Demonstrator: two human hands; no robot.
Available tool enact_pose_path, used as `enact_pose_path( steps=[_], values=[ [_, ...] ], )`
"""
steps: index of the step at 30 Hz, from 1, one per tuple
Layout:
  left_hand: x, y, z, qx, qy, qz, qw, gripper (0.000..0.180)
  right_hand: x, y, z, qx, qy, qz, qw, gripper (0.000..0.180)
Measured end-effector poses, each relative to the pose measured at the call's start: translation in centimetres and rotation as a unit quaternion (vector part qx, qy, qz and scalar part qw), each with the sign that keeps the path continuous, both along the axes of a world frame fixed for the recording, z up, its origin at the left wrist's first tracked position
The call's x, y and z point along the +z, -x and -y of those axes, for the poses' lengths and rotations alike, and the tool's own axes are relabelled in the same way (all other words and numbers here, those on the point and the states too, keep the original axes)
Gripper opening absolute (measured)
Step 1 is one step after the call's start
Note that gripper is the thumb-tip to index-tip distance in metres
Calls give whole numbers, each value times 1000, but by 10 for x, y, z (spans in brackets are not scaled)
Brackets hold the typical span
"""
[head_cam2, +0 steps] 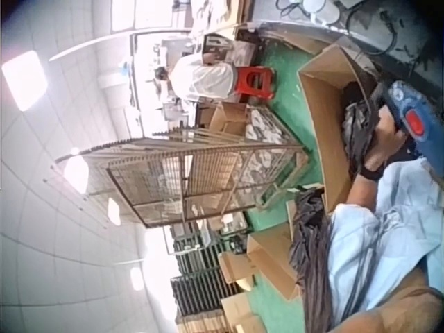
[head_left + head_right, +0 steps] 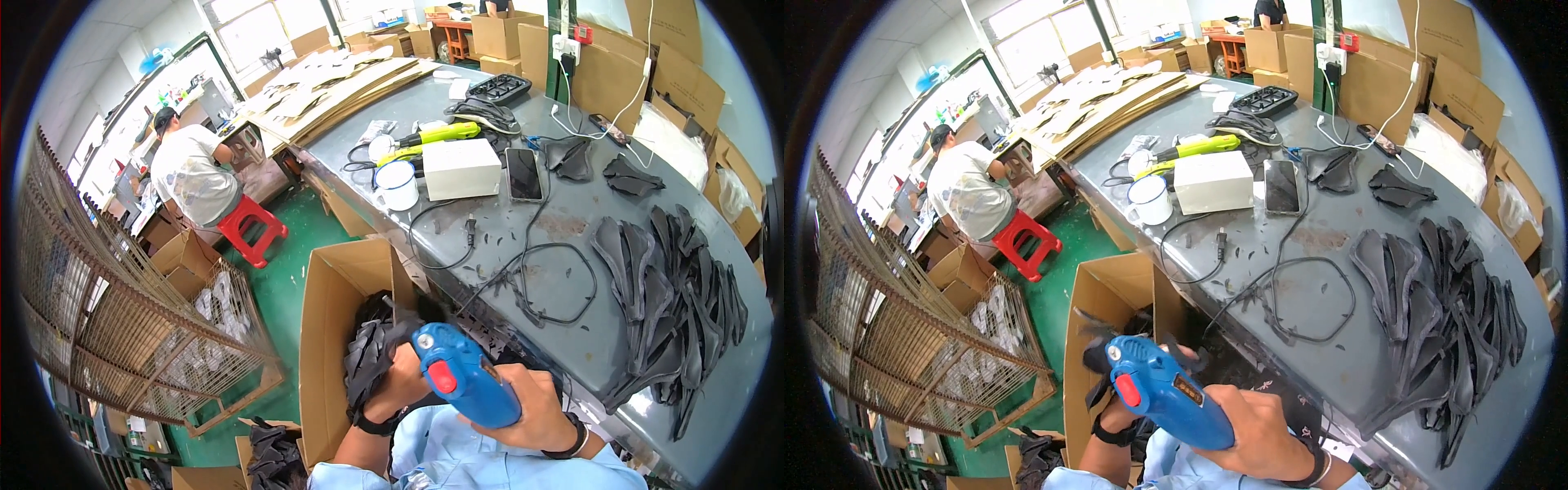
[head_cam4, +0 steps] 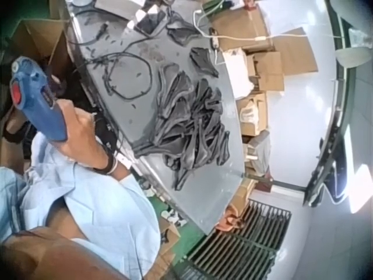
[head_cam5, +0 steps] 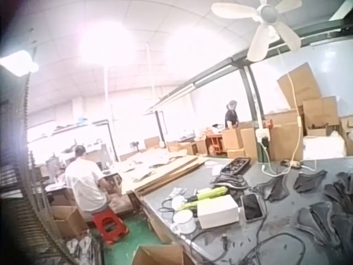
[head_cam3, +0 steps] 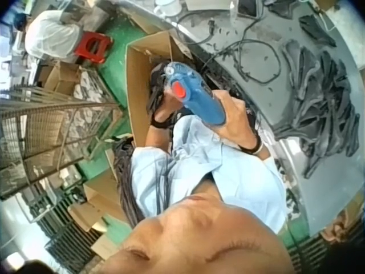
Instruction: The person trims the edges of black bicycle saddle covers using a blue electric cutter and places them into a cardboard box. They repeat this process for several covers, rotating each one by hand to reach different sections.
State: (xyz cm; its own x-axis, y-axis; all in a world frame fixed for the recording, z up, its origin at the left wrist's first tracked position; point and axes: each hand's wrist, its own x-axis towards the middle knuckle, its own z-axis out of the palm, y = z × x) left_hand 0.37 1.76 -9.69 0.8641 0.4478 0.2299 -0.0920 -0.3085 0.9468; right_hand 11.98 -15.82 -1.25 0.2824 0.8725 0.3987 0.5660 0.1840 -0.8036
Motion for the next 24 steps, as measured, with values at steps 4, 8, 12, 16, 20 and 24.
enact_pose_path(
  steps=[4, 8, 12, 16, 20, 24],
  values=[
    [39, 9, 24, -103, 316, -33, 943, 42, -8, -4, -7, -128, -26, 84, 988, 55],
    [61, -16, 37, -58, 400, 267, 875, 53, -14, -2, -3, -18, 39, 2, 999, 55],
    [44, -35, 8, 267, 267, 415, 827, 30, -22, 3, 3, 62, 13, 0, 998, 57],
    [66, -14, 3, 269, 309, 305, 860, 27, -25, 1, 8, 20, 77, 55, 995, 57],
    [61, -4, 4, 208, 265, 340, 878, 25, -28, -2, 6, -81, 92, 111, 986, 55],
    [67, 3, 6, 179, 241, 318, 899, 30, -26, 1, 5, -80, 99, 121, 984, 54]
  ],
)
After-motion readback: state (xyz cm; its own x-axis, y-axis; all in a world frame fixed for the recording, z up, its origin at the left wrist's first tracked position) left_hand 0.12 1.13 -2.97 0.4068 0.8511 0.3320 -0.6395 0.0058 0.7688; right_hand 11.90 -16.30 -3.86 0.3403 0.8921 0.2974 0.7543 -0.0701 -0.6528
